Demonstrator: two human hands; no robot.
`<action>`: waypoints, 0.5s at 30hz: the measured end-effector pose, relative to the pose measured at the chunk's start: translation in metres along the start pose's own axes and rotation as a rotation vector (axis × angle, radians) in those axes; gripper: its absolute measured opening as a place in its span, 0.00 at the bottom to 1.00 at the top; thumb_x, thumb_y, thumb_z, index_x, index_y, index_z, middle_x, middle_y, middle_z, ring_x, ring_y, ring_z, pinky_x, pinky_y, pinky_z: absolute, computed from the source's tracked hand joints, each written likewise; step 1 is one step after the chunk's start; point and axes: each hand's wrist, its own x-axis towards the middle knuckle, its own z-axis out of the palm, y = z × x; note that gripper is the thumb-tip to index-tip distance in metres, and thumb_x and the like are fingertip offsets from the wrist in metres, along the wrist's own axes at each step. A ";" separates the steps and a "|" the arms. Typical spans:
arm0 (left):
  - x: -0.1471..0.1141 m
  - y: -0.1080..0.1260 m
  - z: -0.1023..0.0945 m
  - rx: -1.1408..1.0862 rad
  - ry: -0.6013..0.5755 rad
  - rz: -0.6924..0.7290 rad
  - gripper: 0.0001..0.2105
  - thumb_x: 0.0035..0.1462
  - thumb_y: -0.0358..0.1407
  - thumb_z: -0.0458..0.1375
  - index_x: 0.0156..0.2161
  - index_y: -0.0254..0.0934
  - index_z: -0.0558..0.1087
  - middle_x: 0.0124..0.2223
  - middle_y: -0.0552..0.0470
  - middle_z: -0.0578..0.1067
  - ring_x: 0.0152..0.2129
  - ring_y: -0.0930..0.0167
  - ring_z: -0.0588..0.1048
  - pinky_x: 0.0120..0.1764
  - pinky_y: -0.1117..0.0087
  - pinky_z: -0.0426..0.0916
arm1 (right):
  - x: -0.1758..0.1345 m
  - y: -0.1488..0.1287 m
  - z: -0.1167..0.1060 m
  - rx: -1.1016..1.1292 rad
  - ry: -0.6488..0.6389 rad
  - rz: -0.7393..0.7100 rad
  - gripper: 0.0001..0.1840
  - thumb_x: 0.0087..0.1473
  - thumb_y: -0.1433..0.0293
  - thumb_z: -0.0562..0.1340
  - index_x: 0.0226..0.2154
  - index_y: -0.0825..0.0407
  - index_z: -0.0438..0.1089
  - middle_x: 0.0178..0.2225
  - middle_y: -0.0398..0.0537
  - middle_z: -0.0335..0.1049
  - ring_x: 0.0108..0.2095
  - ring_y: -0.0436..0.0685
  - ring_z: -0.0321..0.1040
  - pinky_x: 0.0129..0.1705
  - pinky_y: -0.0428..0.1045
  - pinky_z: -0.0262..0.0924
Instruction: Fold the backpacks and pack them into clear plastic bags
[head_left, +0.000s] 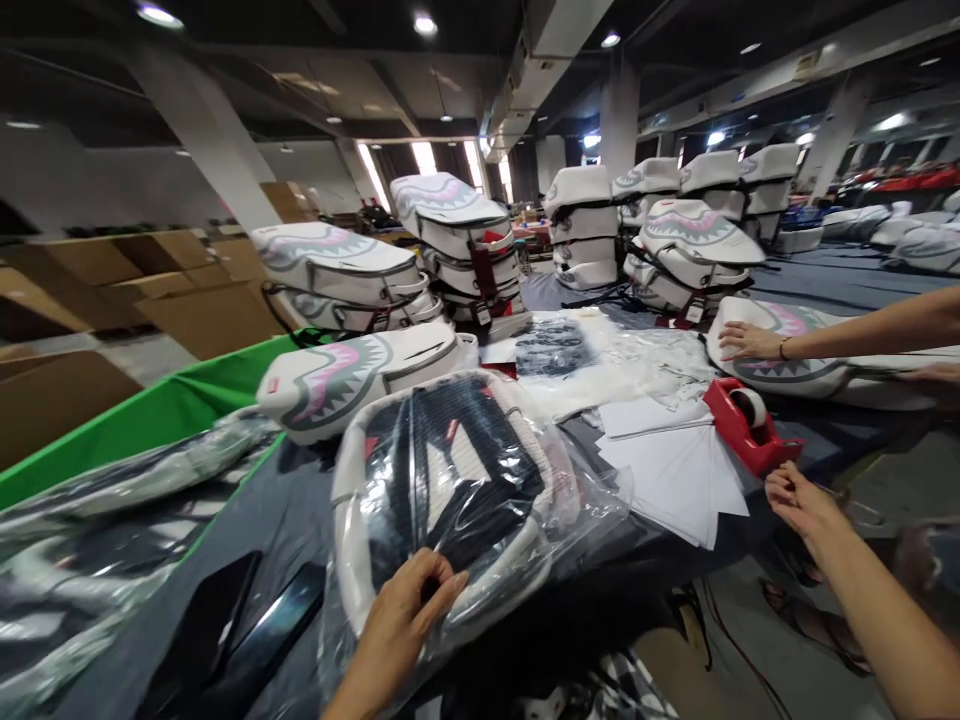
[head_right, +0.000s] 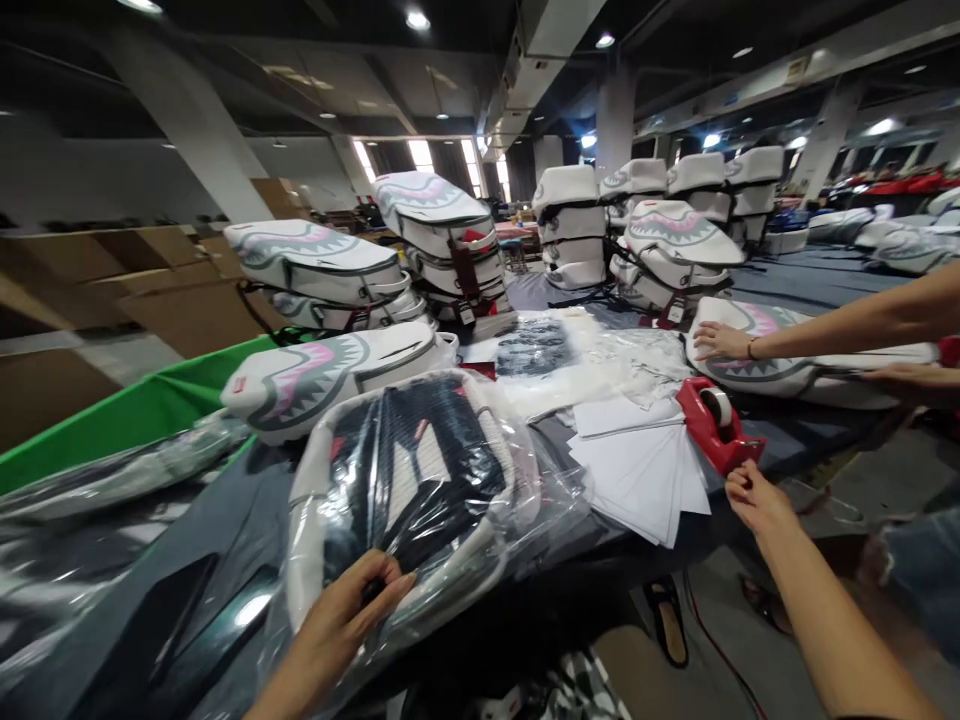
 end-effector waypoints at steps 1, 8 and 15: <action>-0.001 0.003 0.000 -0.018 0.010 0.010 0.24 0.55 0.60 0.55 0.25 0.41 0.68 0.25 0.55 0.70 0.24 0.69 0.68 0.30 0.70 0.62 | -0.009 -0.002 0.016 0.038 -0.068 0.039 0.31 0.41 0.50 0.70 0.19 0.46 0.49 0.16 0.33 0.42 0.15 0.45 0.36 0.11 0.41 0.37; 0.001 0.009 0.002 -0.032 0.024 -0.025 0.10 0.55 0.40 0.63 0.26 0.39 0.71 0.30 0.56 0.73 0.29 0.70 0.70 0.35 0.70 0.59 | -0.089 -0.057 0.156 -0.236 -0.918 -0.179 0.24 0.46 0.47 0.71 0.26 0.48 0.66 0.21 0.40 0.55 0.21 0.49 0.50 0.21 0.46 0.50; 0.002 0.009 0.003 -0.042 0.024 -0.060 0.10 0.56 0.36 0.67 0.28 0.38 0.72 0.31 0.58 0.73 0.28 0.72 0.69 0.34 0.71 0.57 | -0.126 -0.071 0.303 -0.958 -1.854 -0.813 0.12 0.56 0.61 0.60 0.25 0.47 0.64 0.24 0.39 0.63 0.25 0.51 0.54 0.29 0.48 0.44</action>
